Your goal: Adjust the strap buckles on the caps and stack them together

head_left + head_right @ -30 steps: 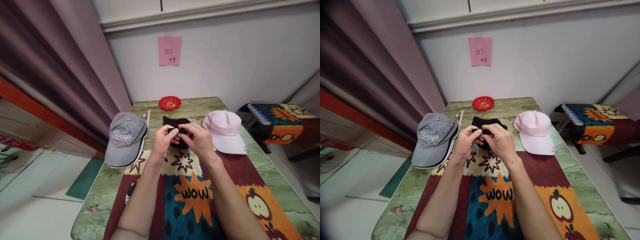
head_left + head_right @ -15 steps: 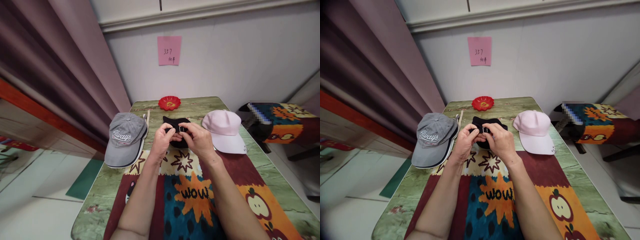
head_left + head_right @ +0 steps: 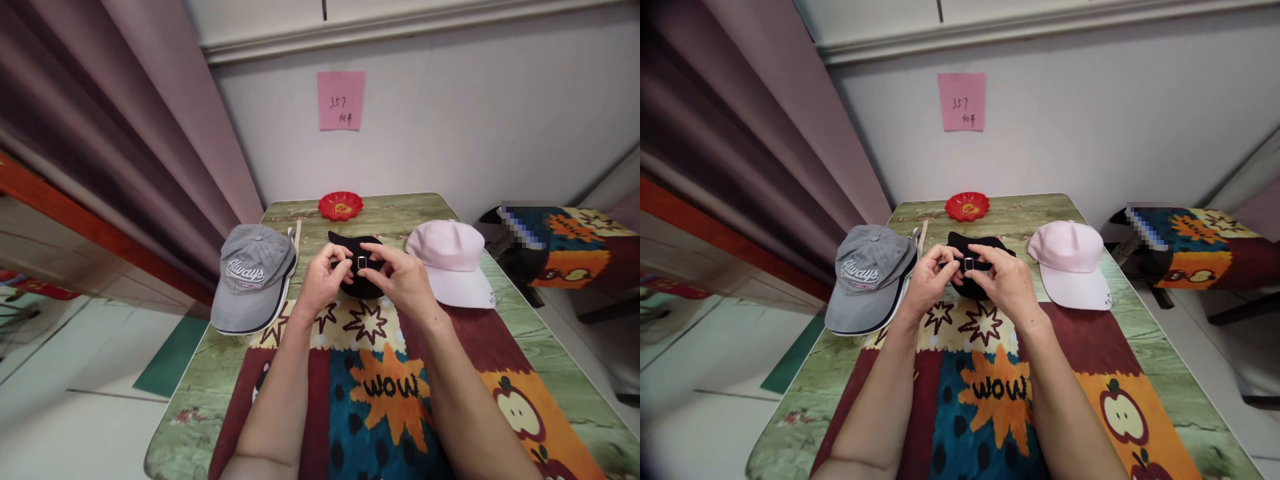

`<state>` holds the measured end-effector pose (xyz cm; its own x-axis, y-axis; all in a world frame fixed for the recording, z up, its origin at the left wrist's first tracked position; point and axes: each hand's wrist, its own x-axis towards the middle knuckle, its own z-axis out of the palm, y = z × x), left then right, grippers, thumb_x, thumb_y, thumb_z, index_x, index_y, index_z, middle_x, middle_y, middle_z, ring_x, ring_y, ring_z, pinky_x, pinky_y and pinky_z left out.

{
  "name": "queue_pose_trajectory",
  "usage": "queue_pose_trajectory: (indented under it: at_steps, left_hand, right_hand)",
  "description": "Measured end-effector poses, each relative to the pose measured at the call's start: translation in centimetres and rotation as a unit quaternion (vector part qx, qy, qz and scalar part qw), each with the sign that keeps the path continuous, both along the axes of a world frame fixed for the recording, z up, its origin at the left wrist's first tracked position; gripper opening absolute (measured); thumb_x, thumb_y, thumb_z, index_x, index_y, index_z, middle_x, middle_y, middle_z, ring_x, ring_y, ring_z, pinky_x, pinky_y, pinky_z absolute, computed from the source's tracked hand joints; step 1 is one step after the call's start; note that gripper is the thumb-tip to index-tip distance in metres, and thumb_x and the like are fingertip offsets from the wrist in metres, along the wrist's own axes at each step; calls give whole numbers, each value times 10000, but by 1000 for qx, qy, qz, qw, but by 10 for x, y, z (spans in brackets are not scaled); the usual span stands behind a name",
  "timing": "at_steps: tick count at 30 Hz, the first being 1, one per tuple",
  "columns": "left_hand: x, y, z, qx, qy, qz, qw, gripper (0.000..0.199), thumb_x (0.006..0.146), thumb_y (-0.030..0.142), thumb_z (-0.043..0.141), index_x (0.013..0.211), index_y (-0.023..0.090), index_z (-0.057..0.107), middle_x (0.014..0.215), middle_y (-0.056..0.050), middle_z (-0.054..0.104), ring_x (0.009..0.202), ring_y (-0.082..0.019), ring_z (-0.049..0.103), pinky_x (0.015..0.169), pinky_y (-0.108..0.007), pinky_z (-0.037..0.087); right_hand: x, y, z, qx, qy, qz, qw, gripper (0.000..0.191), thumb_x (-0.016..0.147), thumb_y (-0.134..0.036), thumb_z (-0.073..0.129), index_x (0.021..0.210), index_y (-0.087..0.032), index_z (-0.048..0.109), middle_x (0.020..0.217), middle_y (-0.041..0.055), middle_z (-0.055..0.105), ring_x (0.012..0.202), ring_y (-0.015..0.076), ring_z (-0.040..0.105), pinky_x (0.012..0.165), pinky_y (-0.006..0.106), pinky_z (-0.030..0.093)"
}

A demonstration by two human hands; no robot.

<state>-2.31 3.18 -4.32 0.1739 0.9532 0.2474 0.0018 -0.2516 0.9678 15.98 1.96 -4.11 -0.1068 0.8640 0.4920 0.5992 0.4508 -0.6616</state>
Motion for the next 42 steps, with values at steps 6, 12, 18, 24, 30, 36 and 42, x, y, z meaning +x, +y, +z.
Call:
queue_pose_trajectory:
  at_steps: [6,12,18,24,30,36,42]
  left_hand:
    - [-14,7,-2,12,17,39,999,162,875,285,655,865,180,531,931,-15,608,676,-103,672,619,-233,598]
    - [-17,6,-1,47,54,68,995,105,890,268,630,878,177,579,929,-16,598,690,-98,678,650,-220,597]
    - [-7,-1,2,35,52,73,995,130,862,287,651,863,179,577,1112,-65,610,666,-92,651,521,-200,582]
    - [-2,-5,7,16,40,39,998,203,820,330,723,860,165,612,1189,-89,578,669,-93,624,440,-193,557]
    - [-3,-7,12,-6,33,23,999,243,791,352,754,750,144,635,1160,-88,595,642,-76,593,437,-193,554]
    - [-2,-11,16,-5,24,3,1000,258,822,344,727,704,153,601,1099,-86,662,554,-66,561,426,-201,502]
    - [-2,-10,18,-20,23,10,999,193,816,317,727,787,176,599,890,-8,636,525,-66,566,488,-201,494]
  right_hand:
    - [12,3,-2,-67,36,11,997,189,849,-340,717,974,-213,779,642,-20,660,512,124,528,533,264,406]
    - [12,1,0,-119,117,39,985,245,842,-413,691,941,-193,736,503,-68,502,450,111,431,459,241,330]
    - [3,-2,3,-34,20,18,999,284,820,-340,749,1086,-239,759,856,17,735,513,109,535,552,262,439]
    - [-3,0,-1,37,-14,-12,999,230,876,-321,741,1093,-258,780,896,21,754,555,122,567,586,275,446]
    - [-2,0,1,43,-7,29,999,250,905,-317,700,1137,-248,763,880,30,739,589,136,589,591,273,459]
    - [-3,-3,4,51,8,42,998,242,884,-268,703,1120,-257,756,884,20,731,578,130,579,595,270,474]
    - [-2,-3,4,64,5,43,997,255,886,-271,719,1137,-237,756,866,17,720,573,123,565,592,265,473]
